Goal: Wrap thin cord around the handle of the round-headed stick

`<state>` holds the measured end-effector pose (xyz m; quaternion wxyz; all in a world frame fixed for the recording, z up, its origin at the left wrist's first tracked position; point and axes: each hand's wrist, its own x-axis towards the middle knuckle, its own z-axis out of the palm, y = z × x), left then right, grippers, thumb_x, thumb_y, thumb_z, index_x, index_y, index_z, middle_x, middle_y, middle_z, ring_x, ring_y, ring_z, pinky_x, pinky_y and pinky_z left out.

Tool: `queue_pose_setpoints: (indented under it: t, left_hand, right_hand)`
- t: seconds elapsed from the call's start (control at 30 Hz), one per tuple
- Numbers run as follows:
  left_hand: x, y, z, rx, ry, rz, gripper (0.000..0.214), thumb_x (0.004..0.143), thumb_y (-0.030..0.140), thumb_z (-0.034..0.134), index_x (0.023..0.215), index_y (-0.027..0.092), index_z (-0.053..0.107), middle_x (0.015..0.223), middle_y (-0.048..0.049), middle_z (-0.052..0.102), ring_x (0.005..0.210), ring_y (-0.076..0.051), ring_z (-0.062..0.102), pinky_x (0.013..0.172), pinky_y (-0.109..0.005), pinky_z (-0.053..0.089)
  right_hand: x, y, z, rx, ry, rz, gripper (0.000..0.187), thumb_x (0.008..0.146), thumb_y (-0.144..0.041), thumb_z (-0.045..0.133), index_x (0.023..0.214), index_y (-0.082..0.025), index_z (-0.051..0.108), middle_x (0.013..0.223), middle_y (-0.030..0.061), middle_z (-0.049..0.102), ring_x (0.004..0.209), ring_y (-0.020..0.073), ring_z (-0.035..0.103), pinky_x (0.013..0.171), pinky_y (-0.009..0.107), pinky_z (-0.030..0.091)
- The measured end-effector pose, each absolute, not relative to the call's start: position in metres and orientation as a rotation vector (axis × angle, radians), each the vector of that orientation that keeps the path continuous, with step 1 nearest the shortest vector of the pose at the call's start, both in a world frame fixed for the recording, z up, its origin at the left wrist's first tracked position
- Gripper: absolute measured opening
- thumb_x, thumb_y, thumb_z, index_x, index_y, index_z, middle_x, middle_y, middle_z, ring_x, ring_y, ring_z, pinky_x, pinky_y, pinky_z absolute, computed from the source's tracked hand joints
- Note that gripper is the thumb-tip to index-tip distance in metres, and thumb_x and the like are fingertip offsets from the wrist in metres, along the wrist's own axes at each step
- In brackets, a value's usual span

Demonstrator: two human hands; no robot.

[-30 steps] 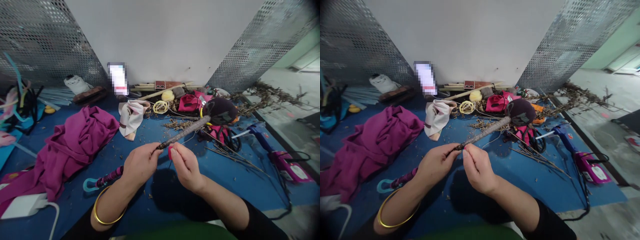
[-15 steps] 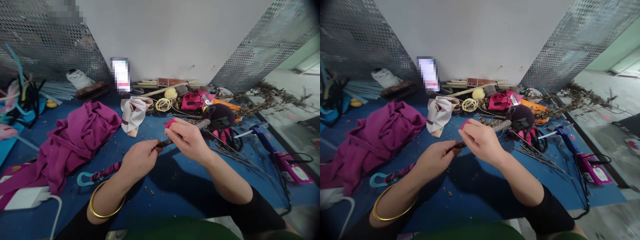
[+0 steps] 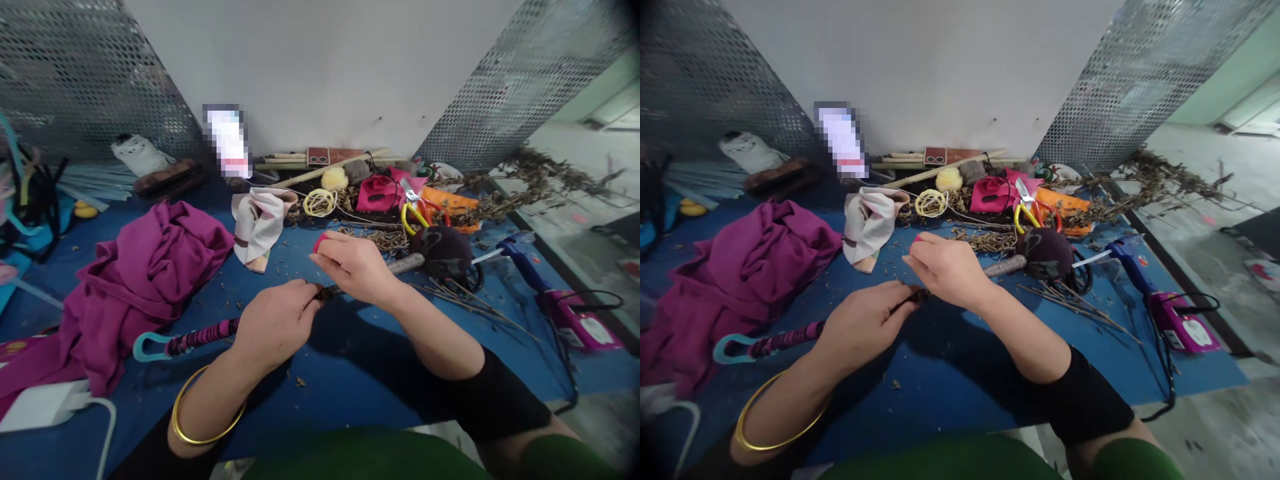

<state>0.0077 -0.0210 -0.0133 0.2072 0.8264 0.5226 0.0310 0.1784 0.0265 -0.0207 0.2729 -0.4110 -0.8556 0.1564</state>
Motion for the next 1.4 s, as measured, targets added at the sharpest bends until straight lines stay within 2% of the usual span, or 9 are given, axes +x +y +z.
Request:
queue_pose_setpoints:
  t: [0.13,0.33,0.53,0.8,0.93,1.1,1.2,1.3,1.4]
  left_hand:
    - [0.010,-0.026,-0.013,2.552,1.464,0.058,0.023,0.091,0.025,0.044,0.100,0.023,0.065,0.084,-0.0016,0.069,0.072,-0.023,0.065,0.057,-0.032,0.038]
    - [0.009,-0.029,-0.019,2.676,1.469,0.187,0.024,0.091,0.025,0.048,0.113,0.024,0.058,0.077,0.0018,0.069,0.062,-0.020,0.063,0.051,-0.031,0.032]
    - [0.009,-0.027,-0.023,2.811,1.359,0.248,0.026,0.091,0.020,0.048,0.112,0.026,0.061,0.083,0.0015,0.070,0.068,-0.019,0.064,0.054,-0.031,0.034]
    - [-0.009,-0.021,-0.016,2.677,1.491,0.395,0.028,0.092,0.024,0.047,0.113,0.027,0.065,0.086,0.0013,0.073,0.073,-0.019,0.068,0.057,-0.029,0.042]
    - [-0.025,-0.013,-0.009,2.471,1.630,0.548,0.029,0.090,0.029,0.050,0.113,0.026,0.068,0.100,-0.0008,0.074,0.085,-0.020,0.070,0.067,-0.029,0.049]
    - [-0.037,-0.006,-0.006,2.250,1.702,0.612,0.030,0.088,0.033,0.052,0.112,0.029,0.069,0.109,0.0005,0.074,0.095,-0.021,0.069,0.078,-0.031,0.052]
    - [-0.040,-0.004,-0.006,2.168,1.665,0.584,0.031,0.086,0.035,0.052,0.111,0.030,0.070,0.109,0.0006,0.074,0.097,-0.022,0.068,0.083,-0.034,0.051]
    - [-0.039,-0.004,-0.005,2.035,1.545,0.532,0.030,0.082,0.035,0.056,0.106,0.030,0.073,0.105,0.0009,0.075,0.096,-0.022,0.068,0.086,-0.034,0.051]
    - [-0.033,-0.005,0.000,1.817,1.383,0.521,0.026,0.076,0.031,0.061,0.097,0.026,0.076,0.095,0.0000,0.076,0.087,-0.019,0.067,0.079,-0.029,0.051]
  right_hand:
    - [0.179,0.029,-0.023,-1.256,-2.409,0.412,0.030,0.096,-0.029,0.045,0.071,-0.016,0.054,0.074,0.0010,0.050,0.066,0.0112,0.043,0.058,0.024,0.026]
    - [0.181,0.032,-0.025,-1.391,-2.495,0.439,0.032,0.095,-0.031,0.048,0.070,-0.016,0.058,0.075,0.0018,0.055,0.066,0.0117,0.047,0.058,0.025,0.024]
    - [0.179,0.032,-0.026,-1.387,-2.462,0.472,0.030,0.093,-0.031,0.052,0.068,-0.016,0.058,0.074,0.0011,0.056,0.067,0.0113,0.047,0.057,0.025,0.023]
    - [0.218,0.036,0.004,-1.322,-2.190,0.926,0.030,0.085,-0.035,0.063,0.064,-0.015,0.055,0.063,-0.0025,0.052,0.061,0.0087,0.044,0.058,0.022,0.030]
    - [0.267,0.034,0.030,-1.327,-2.036,1.183,0.029,0.084,-0.038,0.062,0.066,-0.016,0.056,0.061,-0.0032,0.047,0.055,0.0077,0.040,0.051,0.021,0.030]
    - [0.318,0.026,0.040,-1.281,-1.818,1.118,0.027,0.080,-0.036,0.068,0.064,-0.016,0.060,0.062,-0.0002,0.052,0.054,0.0076,0.041,0.048,0.022,0.030]
    - [0.334,0.028,0.033,-1.232,-1.479,1.015,0.018,0.076,-0.032,0.072,0.068,-0.017,0.064,0.056,-0.0018,0.050,0.045,0.0058,0.034,0.043,0.023,0.023]
    - [0.338,0.039,0.020,-1.171,-1.224,0.836,0.015,0.074,-0.032,0.072,0.072,-0.019,0.066,0.050,-0.0040,0.044,0.041,0.0058,0.027,0.040,0.024,0.022]
    - [0.332,0.054,0.004,-1.323,-1.184,0.744,0.017,0.076,-0.037,0.068,0.076,-0.021,0.065,0.052,-0.0020,0.049,0.042,0.0089,0.036,0.041,0.024,0.029]
